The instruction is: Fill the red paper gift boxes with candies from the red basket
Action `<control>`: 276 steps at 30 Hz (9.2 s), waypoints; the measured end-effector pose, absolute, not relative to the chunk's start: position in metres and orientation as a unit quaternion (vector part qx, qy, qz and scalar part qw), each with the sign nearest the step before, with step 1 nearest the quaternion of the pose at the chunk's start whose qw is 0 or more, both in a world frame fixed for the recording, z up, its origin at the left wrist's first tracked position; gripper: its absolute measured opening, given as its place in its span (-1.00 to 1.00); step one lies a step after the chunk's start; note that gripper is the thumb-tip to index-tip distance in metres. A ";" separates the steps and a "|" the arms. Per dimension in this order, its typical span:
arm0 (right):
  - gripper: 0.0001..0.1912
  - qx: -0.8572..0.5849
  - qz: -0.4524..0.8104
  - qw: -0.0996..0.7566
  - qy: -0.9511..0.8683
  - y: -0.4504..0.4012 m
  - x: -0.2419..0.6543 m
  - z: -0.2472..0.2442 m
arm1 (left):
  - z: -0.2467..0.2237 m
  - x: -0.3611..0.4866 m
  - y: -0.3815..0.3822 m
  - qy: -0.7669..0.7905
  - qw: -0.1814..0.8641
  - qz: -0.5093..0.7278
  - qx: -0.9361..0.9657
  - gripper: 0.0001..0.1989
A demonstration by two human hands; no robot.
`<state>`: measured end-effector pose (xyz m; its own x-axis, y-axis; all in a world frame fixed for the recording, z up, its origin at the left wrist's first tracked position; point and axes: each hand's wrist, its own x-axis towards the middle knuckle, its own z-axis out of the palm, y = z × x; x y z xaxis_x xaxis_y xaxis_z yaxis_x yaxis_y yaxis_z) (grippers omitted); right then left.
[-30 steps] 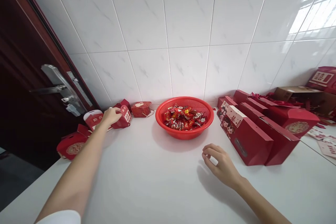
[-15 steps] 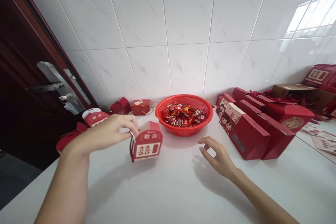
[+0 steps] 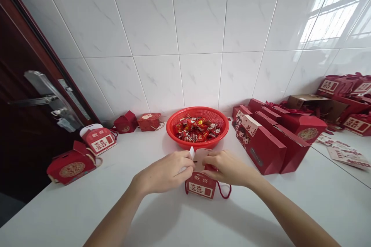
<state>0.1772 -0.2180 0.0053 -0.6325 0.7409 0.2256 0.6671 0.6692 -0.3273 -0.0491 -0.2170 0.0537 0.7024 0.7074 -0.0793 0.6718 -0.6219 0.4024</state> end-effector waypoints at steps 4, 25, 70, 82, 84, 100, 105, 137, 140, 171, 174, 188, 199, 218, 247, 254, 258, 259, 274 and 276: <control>-0.75 -0.432 0.155 0.205 -0.865 -0.222 0.188 0.007 | 0.050 -0.048 -0.213 0.398 0.201 0.056 0.893 -0.60; -0.62 -0.366 0.531 0.259 -0.719 -0.190 0.232 -0.036 | 0.044 -0.050 -0.218 0.483 0.178 -0.014 0.857 -0.49; -0.78 -0.422 0.476 0.502 -0.586 -0.060 0.188 -0.017 | 0.017 0.005 -0.025 0.476 0.161 -0.214 0.837 -0.07; -0.86 -0.422 0.477 0.486 -0.599 -0.060 0.189 -0.021 | -0.016 0.024 -0.006 0.447 0.109 -0.175 0.871 -0.31; -0.87 -0.421 0.478 0.486 -0.598 -0.059 0.189 -0.022 | -0.018 0.023 -0.004 0.432 0.109 -0.166 0.880 -0.33; -0.83 -0.418 0.470 0.490 -0.604 -0.064 0.189 -0.022 | -0.025 0.030 -0.008 0.364 0.119 -0.091 0.919 -0.54; -0.83 -0.421 0.467 0.497 -0.598 -0.065 0.188 -0.022 | -0.026 0.034 -0.012 0.347 0.144 -0.054 0.925 -0.67; -0.88 -0.322 0.622 0.644 -0.309 -0.067 0.181 -0.004 | 0.010 0.014 -0.016 0.329 0.391 0.437 0.740 -0.66; -0.91 -0.315 0.667 0.598 -0.313 -0.071 0.176 0.000 | 0.021 0.014 -0.021 0.326 0.383 0.421 0.755 -0.70; -0.83 -0.353 0.614 0.639 -0.300 -0.069 0.183 -0.002 | 0.008 -0.024 -0.025 0.440 0.256 0.146 0.848 -0.67; -0.83 -0.361 0.628 0.616 -0.309 -0.070 0.187 0.000 | 0.007 -0.025 -0.045 0.421 0.280 0.245 0.827 -0.55; -0.67 -0.367 0.637 0.523 -0.430 -0.095 0.184 0.018 | 0.012 -0.008 -0.082 0.267 0.175 0.470 0.823 -0.79; -0.63 -0.388 0.555 0.620 -0.397 -0.098 0.195 0.029 | 0.009 -0.026 -0.048 0.392 0.343 0.075 0.850 -0.76; -0.63 -0.401 0.535 0.607 -0.429 -0.107 0.196 0.038 | -0.005 0.011 -0.025 0.454 0.080 -0.130 0.878 -0.54; -0.59 -0.394 0.538 0.603 -0.437 -0.106 0.197 0.035 | -0.011 -0.002 -0.029 0.327 0.322 0.037 0.888 -0.70; -0.60 -0.390 0.533 0.616 -0.429 -0.104 0.201 0.035 | -0.013 -0.006 -0.028 0.323 0.396 0.137 0.849 -0.66; -0.60 -0.392 0.534 0.617 -0.425 -0.105 0.201 0.035 | -0.014 -0.006 -0.028 0.346 0.371 0.132 0.852 -0.71; -0.60 -0.393 0.535 0.616 -0.425 -0.104 0.201 0.035 | -0.014 -0.007 -0.027 0.355 0.357 0.123 0.855 -0.74; -0.63 -0.395 0.525 0.615 -0.436 -0.104 0.204 0.035 | -0.004 0.045 -0.025 0.291 0.230 -0.078 0.926 -0.50; -0.62 -0.399 0.521 0.617 -0.433 -0.104 0.204 0.035 | -0.005 0.052 -0.024 0.287 0.228 -0.102 0.925 -0.45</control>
<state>0.2038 -0.1042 0.0350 0.0805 0.9897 0.1182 -0.2972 0.1370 -0.9449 0.0525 -0.0241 -0.0049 0.8140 0.4846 -0.3202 0.5779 -0.7315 0.3620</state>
